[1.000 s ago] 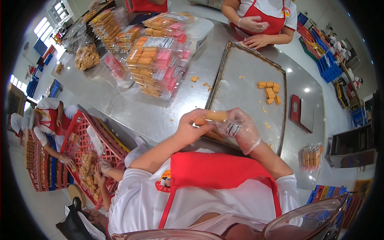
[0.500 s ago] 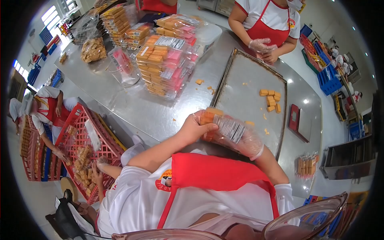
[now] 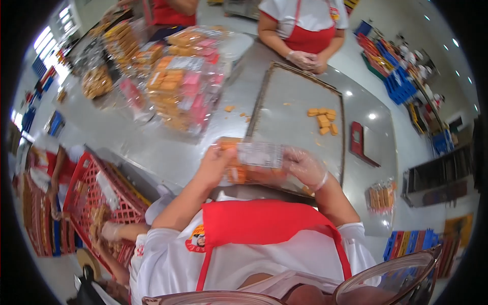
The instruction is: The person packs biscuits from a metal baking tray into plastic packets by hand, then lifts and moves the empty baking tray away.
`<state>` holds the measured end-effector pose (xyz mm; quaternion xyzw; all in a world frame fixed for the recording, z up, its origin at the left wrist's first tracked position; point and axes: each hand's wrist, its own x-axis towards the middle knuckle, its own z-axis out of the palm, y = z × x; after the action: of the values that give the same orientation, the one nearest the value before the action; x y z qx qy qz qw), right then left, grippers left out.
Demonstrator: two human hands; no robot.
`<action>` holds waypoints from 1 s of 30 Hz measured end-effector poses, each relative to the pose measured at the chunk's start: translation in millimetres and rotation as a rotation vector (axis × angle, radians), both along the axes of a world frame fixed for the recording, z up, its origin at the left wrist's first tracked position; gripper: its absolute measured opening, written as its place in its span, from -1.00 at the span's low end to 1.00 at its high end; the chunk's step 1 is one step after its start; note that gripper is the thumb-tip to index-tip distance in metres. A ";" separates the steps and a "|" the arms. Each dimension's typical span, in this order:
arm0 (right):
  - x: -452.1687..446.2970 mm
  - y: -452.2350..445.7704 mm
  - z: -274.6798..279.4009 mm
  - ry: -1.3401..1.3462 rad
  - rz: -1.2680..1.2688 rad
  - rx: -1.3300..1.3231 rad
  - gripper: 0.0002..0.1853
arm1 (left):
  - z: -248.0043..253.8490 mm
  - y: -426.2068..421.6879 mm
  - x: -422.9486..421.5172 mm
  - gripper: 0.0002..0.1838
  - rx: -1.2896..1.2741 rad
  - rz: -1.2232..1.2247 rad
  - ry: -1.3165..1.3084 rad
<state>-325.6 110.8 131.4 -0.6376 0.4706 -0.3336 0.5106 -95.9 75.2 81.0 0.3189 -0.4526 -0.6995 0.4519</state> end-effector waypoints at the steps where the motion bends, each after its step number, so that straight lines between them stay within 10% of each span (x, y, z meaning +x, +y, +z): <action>1: -7.6 -1.5 8.6 -0.016 -0.054 0.091 -0.80 | -14.8 -6.0 6.7 -0.66 -0.011 0.029 0.024; 11: -70.2 -29.2 -13.0 0.795 -0.002 -0.612 -0.86 | -48.1 -7.8 40.2 -0.55 0.166 0.063 0.562; 18: -153.9 -55.9 -26.8 1.168 -0.305 -0.332 -0.85 | -78.0 -12.8 45.2 -0.56 0.272 0.041 0.789; 30: -172.7 -80.2 -29.9 1.008 -0.290 -0.525 -0.87 | -74.5 -19.1 38.1 -0.51 0.249 -0.066 0.871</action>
<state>-498.3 30.6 101.5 -0.7519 0.6393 -0.1610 -0.0023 -57.8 56.1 6.5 0.0321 -0.1426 -0.8315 0.5359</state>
